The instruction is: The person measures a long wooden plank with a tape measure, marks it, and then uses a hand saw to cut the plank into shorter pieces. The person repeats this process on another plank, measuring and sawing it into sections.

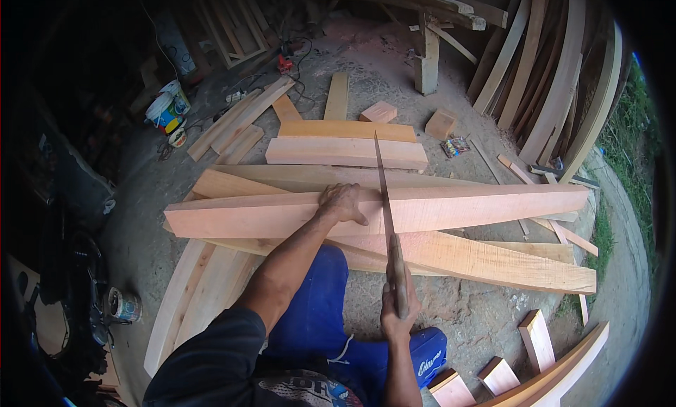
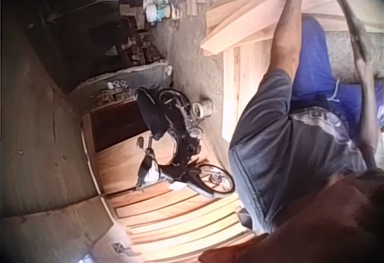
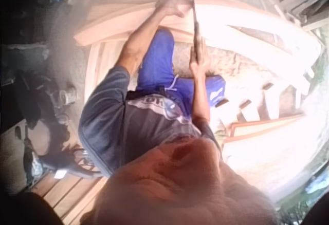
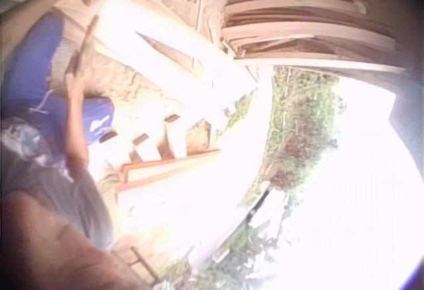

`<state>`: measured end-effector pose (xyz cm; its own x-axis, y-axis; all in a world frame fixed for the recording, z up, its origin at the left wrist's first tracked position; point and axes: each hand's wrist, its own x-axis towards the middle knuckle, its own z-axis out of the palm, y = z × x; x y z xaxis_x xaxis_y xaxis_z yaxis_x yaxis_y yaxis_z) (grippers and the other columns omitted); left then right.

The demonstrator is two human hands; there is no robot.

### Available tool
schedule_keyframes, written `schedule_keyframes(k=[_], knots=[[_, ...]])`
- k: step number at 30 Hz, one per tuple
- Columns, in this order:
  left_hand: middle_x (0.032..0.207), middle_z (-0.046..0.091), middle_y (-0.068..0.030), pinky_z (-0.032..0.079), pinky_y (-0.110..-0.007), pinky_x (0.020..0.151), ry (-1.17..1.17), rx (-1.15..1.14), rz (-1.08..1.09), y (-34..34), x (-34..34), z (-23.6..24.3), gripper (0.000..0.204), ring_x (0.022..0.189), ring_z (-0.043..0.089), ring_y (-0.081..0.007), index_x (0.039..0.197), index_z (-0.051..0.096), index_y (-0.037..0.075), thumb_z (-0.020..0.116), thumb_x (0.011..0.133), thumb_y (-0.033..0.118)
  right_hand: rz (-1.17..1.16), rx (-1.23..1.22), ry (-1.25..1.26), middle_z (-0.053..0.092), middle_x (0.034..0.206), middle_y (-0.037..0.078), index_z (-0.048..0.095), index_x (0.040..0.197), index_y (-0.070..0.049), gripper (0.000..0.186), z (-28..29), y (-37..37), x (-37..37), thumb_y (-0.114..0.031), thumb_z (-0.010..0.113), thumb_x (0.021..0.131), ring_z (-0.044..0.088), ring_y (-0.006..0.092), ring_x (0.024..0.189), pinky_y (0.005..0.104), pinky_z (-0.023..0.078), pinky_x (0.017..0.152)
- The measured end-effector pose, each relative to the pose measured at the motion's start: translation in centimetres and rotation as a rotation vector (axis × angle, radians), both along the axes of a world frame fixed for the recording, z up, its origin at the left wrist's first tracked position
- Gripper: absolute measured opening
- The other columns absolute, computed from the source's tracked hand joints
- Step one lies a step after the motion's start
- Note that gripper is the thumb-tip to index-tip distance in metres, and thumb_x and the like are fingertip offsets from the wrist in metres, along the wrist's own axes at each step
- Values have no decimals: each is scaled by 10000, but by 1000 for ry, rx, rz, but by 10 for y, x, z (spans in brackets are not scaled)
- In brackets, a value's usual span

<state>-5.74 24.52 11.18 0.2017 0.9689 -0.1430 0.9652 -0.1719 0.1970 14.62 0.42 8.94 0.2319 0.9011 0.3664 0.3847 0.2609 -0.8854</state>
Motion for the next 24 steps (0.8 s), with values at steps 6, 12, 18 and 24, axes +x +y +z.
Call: schedule_keyframes(k=[6, 12, 18, 24], knots=[[1270, 725, -217, 522, -475, 1030, -18, -184, -15, 18, -1, 5, 945, 1225, 682, -369, 1307, 663, -7, 956, 586, 530, 82, 1, 250, 761, 1054, 238, 580, 1498, -27, 547, 7, 110, -15, -118, 727, 979, 771, 269, 978, 390, 588, 852], [1287, 734, -180, 521, -459, 1034, -58, -247, 42, 43, -27, -9, 957, 1248, 672, -357, 1308, 676, 37, 973, 547, 535, 59, -306, -6, 751, 1252, 256, 579, 1467, 61, 590, -22, -149, 35, -80, 721, 912, 781, 297, 1078, 372, 596, 945], [1158, 742, -197, 514, -502, 1019, -24, 89, -47, -1, 14, -8, 838, 1162, 686, -403, 1192, 668, 0, 969, 576, 481, 64, 19, 203, 773, 1146, 235, 573, 1490, 10, 538, 26, 83, -1, -67, 709, 975, 770, 275, 1007, 379, 595, 870], [1226, 740, -201, 530, -476, 1014, -73, -136, 4, 15, -7, 6, 920, 1200, 688, -373, 1286, 658, 10, 969, 566, 489, 58, -60, 65, 777, 1107, 211, 572, 1503, -3, 570, -12, 2, 8, -100, 721, 962, 768, 277, 936, 379, 599, 837]])
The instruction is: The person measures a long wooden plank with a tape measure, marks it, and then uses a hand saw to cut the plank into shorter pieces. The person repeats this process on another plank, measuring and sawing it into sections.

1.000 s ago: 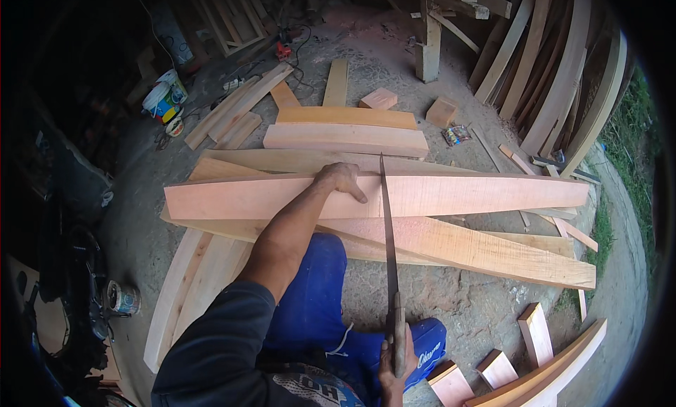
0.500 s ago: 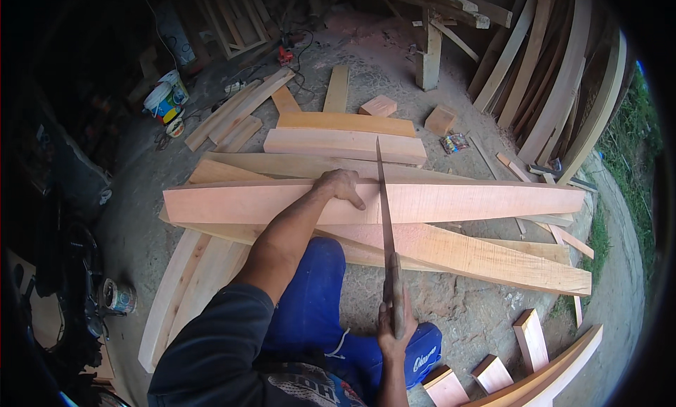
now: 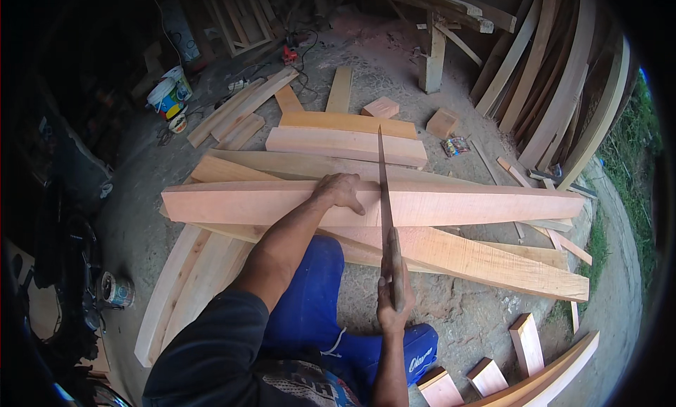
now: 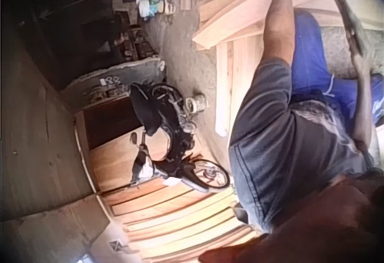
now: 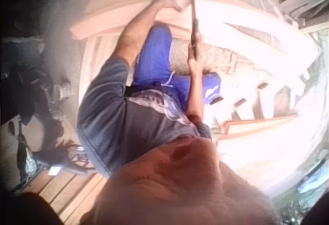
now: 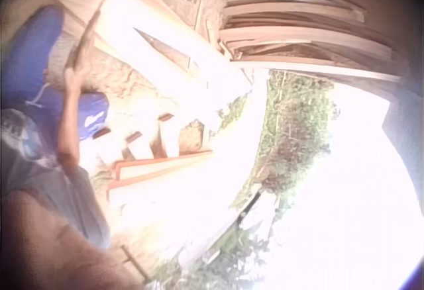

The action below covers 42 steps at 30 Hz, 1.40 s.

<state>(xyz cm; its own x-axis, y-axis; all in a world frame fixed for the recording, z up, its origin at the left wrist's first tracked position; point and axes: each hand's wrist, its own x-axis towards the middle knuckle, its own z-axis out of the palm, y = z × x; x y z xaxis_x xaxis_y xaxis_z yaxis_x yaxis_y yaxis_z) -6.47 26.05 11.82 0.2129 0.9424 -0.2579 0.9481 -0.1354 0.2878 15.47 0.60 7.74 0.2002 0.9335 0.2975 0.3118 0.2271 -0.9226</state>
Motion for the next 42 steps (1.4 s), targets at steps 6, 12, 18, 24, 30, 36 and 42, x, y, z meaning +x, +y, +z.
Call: schedule_keyframes(k=[6, 12, 18, 24, 30, 36, 42], knots=[[1279, 730, -196, 519, -453, 1047, -27, 13, 44, -2, -7, 2, 899, 1237, 675, -362, 1289, 689, 32, 972, 562, 479, 200, -214, 36, 770, 1064, 221, 575, 1444, 106, 561, 1, -161, 46, -30, 715, 919, 779, 250, 929, 367, 606, 834], [1221, 720, -207, 510, -488, 1041, 80, 190, -65, -25, 32, -7, 875, 1227, 665, -382, 1263, 642, 7, 955, 607, 494, 11, 78, 170, 766, 1068, 207, 582, 1497, -16, 553, 27, 110, -10, -21, 698, 956, 736, 220, 902, 370, 589, 827], [1271, 736, -177, 541, -475, 1004, 15, -94, 33, 17, -25, -5, 927, 1210, 689, -371, 1288, 665, 31, 965, 565, 529, 31, -35, 23, 770, 1199, 201, 594, 1462, 44, 558, -10, -83, 13, -62, 700, 925, 777, 237, 954, 337, 602, 851], [1256, 722, -199, 514, -494, 1054, -2, 80, -23, -11, -7, -9, 915, 1231, 672, -376, 1268, 654, 1, 972, 574, 506, -53, 103, -84, 775, 1137, 229, 592, 1440, 70, 540, -23, -89, 13, -57, 702, 927, 781, 264, 886, 375, 615, 821], [1231, 703, -239, 491, -500, 1083, 40, 119, -18, -28, 9, 3, 901, 1241, 650, -405, 1283, 629, -42, 960, 623, 475, 69, 67, 101, 759, 1237, 223, 556, 1520, 2, 571, 32, 106, -20, -49, 696, 970, 744, 260, 1121, 375, 577, 957], [1264, 691, -232, 449, -507, 1135, 26, 330, -107, -44, 8, -12, 931, 1295, 621, -390, 1322, 620, -40, 950, 645, 508, 47, 112, 130, 738, 1309, 221, 526, 1541, 17, 581, -6, 69, -13, -87, 699, 997, 721, 253, 1193, 368, 563, 1003], [1252, 704, -259, 493, -513, 1087, -14, 142, -90, -33, 6, -5, 924, 1248, 650, -412, 1300, 629, -68, 948, 642, 497, -13, 115, 182, 702, 1353, 260, 477, 1540, 92, 626, -22, 68, -22, -216, 706, 1045, 702, 297, 1224, 380, 549, 1027]])
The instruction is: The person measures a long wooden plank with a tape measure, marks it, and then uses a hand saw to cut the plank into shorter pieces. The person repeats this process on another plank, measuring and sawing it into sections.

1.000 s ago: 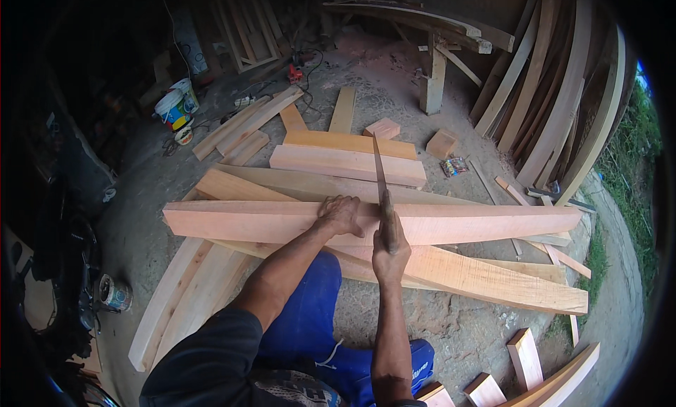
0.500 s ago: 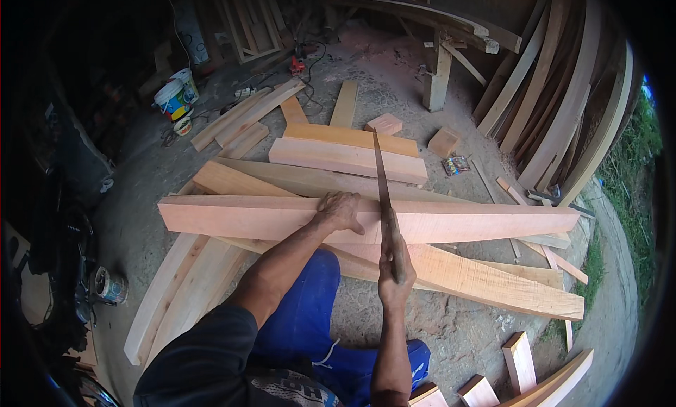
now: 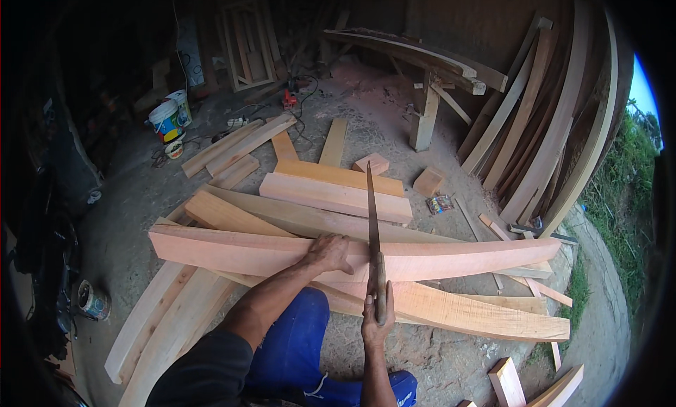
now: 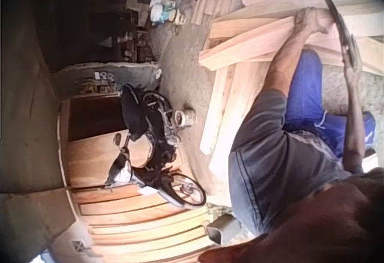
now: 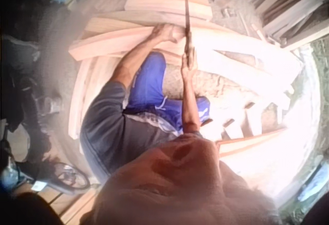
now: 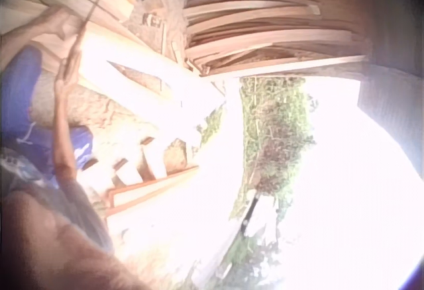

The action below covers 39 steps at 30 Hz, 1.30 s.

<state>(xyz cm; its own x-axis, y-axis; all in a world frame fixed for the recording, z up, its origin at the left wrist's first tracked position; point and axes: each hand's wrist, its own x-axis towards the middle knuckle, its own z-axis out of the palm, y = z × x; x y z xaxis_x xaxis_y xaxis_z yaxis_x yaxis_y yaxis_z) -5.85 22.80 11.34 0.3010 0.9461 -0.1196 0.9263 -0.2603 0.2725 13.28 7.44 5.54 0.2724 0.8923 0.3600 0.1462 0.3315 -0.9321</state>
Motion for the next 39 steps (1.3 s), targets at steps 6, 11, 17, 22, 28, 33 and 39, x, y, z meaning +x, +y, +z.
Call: schedule_keyframes(k=[6, 11, 17, 22, 28, 33, 39], knots=[[1203, 742, -222, 505, -518, 1057, 8, -24, 51, 9, -1, 6, 842, 1190, 692, -389, 1231, 659, -16, 957, 615, 476, 3, 14, -38, 712, 1327, 251, 502, 1536, 61, 595, 32, 28, -3, -229, 700, 1055, 709, 295, 1200, 377, 545, 1032], [1222, 740, -213, 522, -504, 1024, 47, -118, 93, 14, 5, 18, 862, 1204, 694, -382, 1263, 653, 9, 960, 607, 477, 68, -82, 1, 697, 1351, 236, 524, 1523, 50, 570, 60, 37, -2, -265, 678, 1074, 667, 270, 1256, 379, 511, 1068], [1277, 733, -199, 537, -470, 1022, 37, -182, 80, 28, 6, 4, 944, 1228, 689, -358, 1312, 656, 43, 950, 571, 548, -18, -23, -115, 738, 1270, 228, 519, 1534, 31, 559, 33, -14, 11, -216, 690, 1063, 718, 244, 1142, 367, 561, 983], [1278, 730, -204, 544, -465, 1015, 28, -271, 122, 59, -19, -2, 991, 1217, 689, -365, 1354, 647, 37, 964, 552, 525, 4, -232, -350, 626, 1397, 256, 452, 1567, 22, 615, -8, -248, 69, -257, 645, 1054, 638, 329, 1219, 420, 486, 1070], [1234, 727, -226, 522, -484, 1039, 38, 26, 37, 6, 12, 5, 886, 1206, 679, -409, 1281, 655, -34, 956, 607, 457, 12, -204, -32, 762, 1201, 232, 525, 1517, 59, 570, 46, -55, 30, -133, 717, 1015, 749, 244, 1022, 350, 577, 924], [1268, 715, -226, 518, -494, 1055, 51, -103, 64, 10, 18, 16, 898, 1247, 668, -380, 1309, 641, -12, 949, 619, 473, 54, -2, 5, 736, 1256, 233, 533, 1539, -20, 542, 45, 48, 7, -108, 696, 1030, 729, 234, 1085, 349, 563, 924], [1331, 699, -231, 519, -459, 1067, -38, -278, 39, 46, -19, 0, 959, 1252, 664, -365, 1359, 629, -28, 948, 614, 485, -15, -201, -359, 754, 1215, 219, 545, 1494, 66, 589, -25, -227, 78, -135, 736, 974, 747, 238, 1023, 343, 589, 905]])
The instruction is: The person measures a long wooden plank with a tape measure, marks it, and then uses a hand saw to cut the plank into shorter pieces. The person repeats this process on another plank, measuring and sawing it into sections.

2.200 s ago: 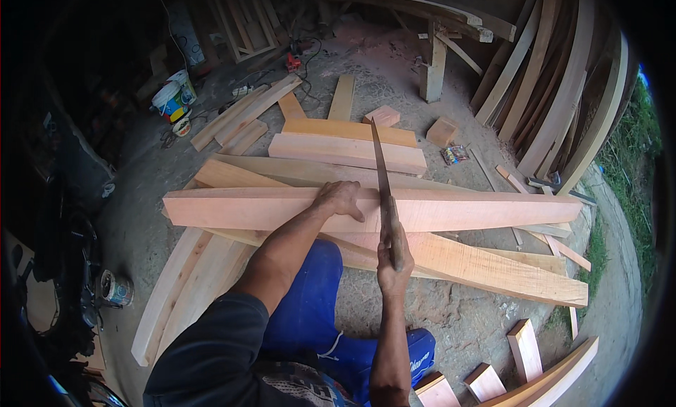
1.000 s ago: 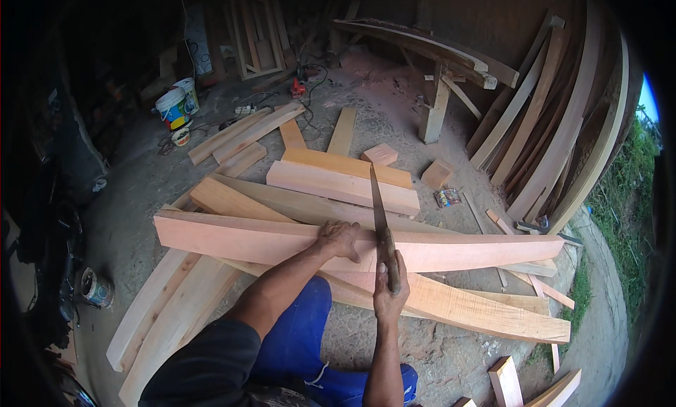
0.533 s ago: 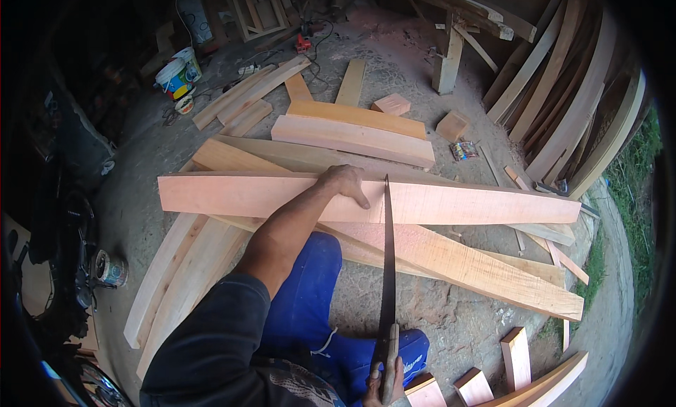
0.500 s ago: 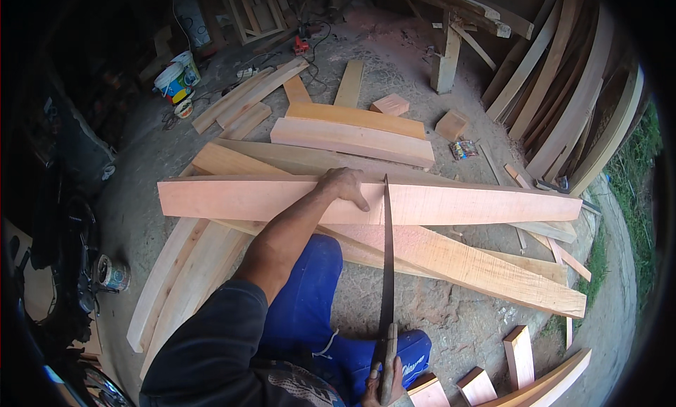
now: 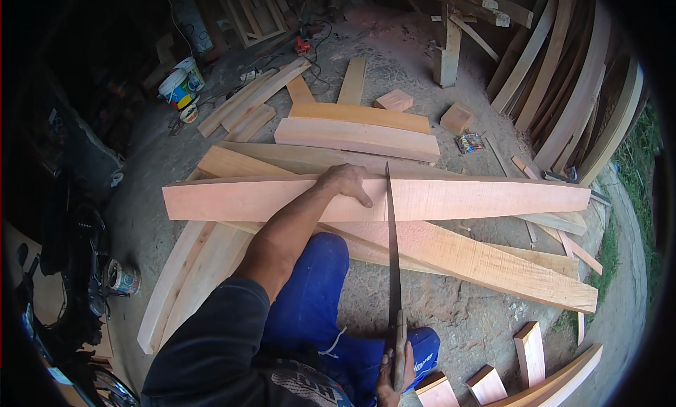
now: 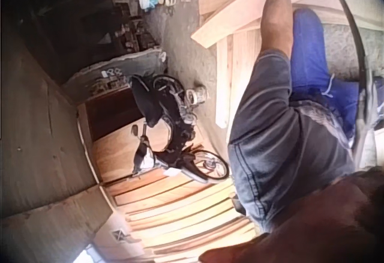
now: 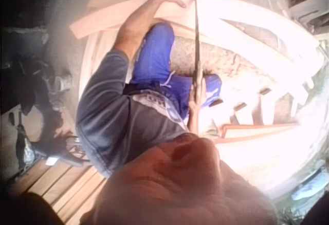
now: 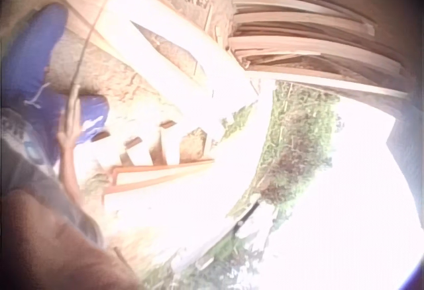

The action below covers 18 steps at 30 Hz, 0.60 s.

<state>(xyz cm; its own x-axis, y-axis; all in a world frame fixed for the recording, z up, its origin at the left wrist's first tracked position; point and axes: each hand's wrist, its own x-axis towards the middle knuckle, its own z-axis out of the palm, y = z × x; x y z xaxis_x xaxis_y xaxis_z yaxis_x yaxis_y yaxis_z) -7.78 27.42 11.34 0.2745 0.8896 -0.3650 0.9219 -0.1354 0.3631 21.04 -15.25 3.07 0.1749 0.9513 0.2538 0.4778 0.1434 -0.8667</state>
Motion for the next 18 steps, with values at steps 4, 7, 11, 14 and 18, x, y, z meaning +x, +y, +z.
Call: schedule_keyframes(k=[4, 7, 11, 14, 18], knots=[[1299, 704, -233, 514, -470, 1068, 111, 162, 47, -28, 21, 11, 933, 1249, 664, -367, 1340, 638, -17, 950, 607, 470, 34, -35, 305, 774, 1171, 226, 568, 1482, 37, 558, 36, 94, -36, -67, 732, 959, 775, 252, 982, 341, 604, 852], [1260, 712, -236, 508, -490, 1070, 122, 311, 21, -44, 52, 15, 909, 1242, 663, -384, 1331, 640, -12, 950, 616, 456, 73, 132, 340, 757, 1173, 280, 539, 1517, -1, 552, 87, 264, -53, -101, 708, 1002, 777, 278, 1027, 397, 598, 865], [1362, 660, -223, 443, -545, 1132, 143, 158, 101, -41, 35, 15, 939, 1350, 584, -377, 1374, 610, 10, 952, 627, 465, 111, 79, 319, 748, 1238, 266, 534, 1533, -25, 567, 97, 285, -70, -129, 718, 1007, 767, 306, 1099, 409, 594, 917], [1453, 605, -206, 389, -586, 1170, 180, 200, 111, -43, 40, 1, 970, 1439, 511, -362, 1410, 581, 31, 952, 631, 475, 116, 99, 352, 741, 1269, 260, 525, 1547, -36, 582, 69, 268, -64, -143, 720, 1009, 758, 314, 1139, 404, 591, 940], [1467, 595, -208, 386, -553, 1182, 201, 258, 149, -47, 41, -3, 998, 1420, 525, -374, 1421, 577, 33, 957, 619, 490, 115, 102, 280, 737, 1282, 263, 488, 1575, -32, 616, 54, 259, -66, -160, 717, 1018, 751, 302, 1155, 391, 587, 957]])
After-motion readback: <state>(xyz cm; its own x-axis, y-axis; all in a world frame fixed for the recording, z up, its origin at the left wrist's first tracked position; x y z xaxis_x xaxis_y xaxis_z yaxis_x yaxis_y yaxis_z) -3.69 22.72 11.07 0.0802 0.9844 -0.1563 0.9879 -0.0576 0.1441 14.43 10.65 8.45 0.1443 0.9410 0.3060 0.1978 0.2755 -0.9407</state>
